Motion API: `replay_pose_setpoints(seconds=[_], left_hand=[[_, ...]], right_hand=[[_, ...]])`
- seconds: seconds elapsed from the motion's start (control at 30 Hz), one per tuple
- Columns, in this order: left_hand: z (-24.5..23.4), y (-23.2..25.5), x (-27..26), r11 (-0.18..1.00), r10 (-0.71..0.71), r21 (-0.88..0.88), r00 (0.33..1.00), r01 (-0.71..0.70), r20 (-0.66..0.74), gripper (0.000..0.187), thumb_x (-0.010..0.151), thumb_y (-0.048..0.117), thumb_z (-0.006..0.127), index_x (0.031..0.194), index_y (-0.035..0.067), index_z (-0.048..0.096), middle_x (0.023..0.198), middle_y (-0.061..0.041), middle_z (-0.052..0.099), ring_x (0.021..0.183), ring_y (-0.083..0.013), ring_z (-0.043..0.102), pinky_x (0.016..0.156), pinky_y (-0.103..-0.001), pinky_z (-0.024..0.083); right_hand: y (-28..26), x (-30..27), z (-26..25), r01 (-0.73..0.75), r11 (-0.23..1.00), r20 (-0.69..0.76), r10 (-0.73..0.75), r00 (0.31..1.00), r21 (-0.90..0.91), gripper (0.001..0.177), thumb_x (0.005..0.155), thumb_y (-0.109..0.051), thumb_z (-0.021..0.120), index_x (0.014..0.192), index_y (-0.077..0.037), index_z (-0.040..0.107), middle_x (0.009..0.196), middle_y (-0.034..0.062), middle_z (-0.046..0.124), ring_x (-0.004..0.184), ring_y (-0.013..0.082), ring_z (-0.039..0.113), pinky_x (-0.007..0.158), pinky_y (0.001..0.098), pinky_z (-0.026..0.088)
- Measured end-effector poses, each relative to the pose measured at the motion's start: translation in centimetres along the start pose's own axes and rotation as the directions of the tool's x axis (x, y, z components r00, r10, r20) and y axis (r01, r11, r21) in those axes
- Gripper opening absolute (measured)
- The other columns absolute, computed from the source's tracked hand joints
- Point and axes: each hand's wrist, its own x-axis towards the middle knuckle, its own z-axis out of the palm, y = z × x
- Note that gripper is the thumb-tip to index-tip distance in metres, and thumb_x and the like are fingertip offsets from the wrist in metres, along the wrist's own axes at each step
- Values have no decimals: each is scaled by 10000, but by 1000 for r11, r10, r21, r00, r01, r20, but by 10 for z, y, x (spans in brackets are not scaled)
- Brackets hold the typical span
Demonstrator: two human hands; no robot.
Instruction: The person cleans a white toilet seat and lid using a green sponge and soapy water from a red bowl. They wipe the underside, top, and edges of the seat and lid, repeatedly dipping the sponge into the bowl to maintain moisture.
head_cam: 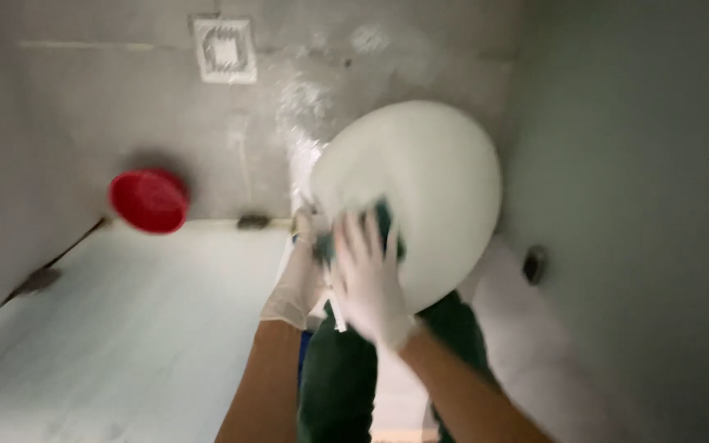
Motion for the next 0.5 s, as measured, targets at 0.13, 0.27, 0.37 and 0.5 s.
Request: replay_pose_setpoints(seconds=[0.13,0.27,0.37,0.5], left_hand=[[17,11,15,992,63,117,989,-47,-134,850,892,736,385,1516,165,466,1479,-87,576,1351,-242,533,1077,-400,433],[2,0,50,938,275,268,944,-222,-183,843,949,696,415,1501,62,486,1466,-113,591,1327,-239,550,1086,-357,441],[-7,1,65,820,446,467,881,-332,-156,849,966,668,445,1511,17,457,1472,-133,583,1331,-230,543,1089,-332,428],[5,24,63,683,481,709,839,-176,-255,809,989,632,455,1446,-29,546,1339,-266,635,1217,-337,591,998,-402,466]], right_hand=[[25,-60,21,110,994,198,-109,974,6,662,815,-239,628,1442,-69,497,1528,197,384,1417,467,312,1146,722,208],[54,-31,33,234,970,211,-217,953,-58,583,907,-354,612,1422,-101,512,1552,168,376,1428,450,288,1108,750,176],[78,43,34,101,993,134,-92,987,-60,673,946,-415,563,1503,-69,412,1600,176,299,1473,435,205,1138,719,110],[132,106,29,-372,861,-21,404,915,347,719,1033,-372,444,1631,-47,210,1708,201,137,1574,362,123,1277,593,63]])
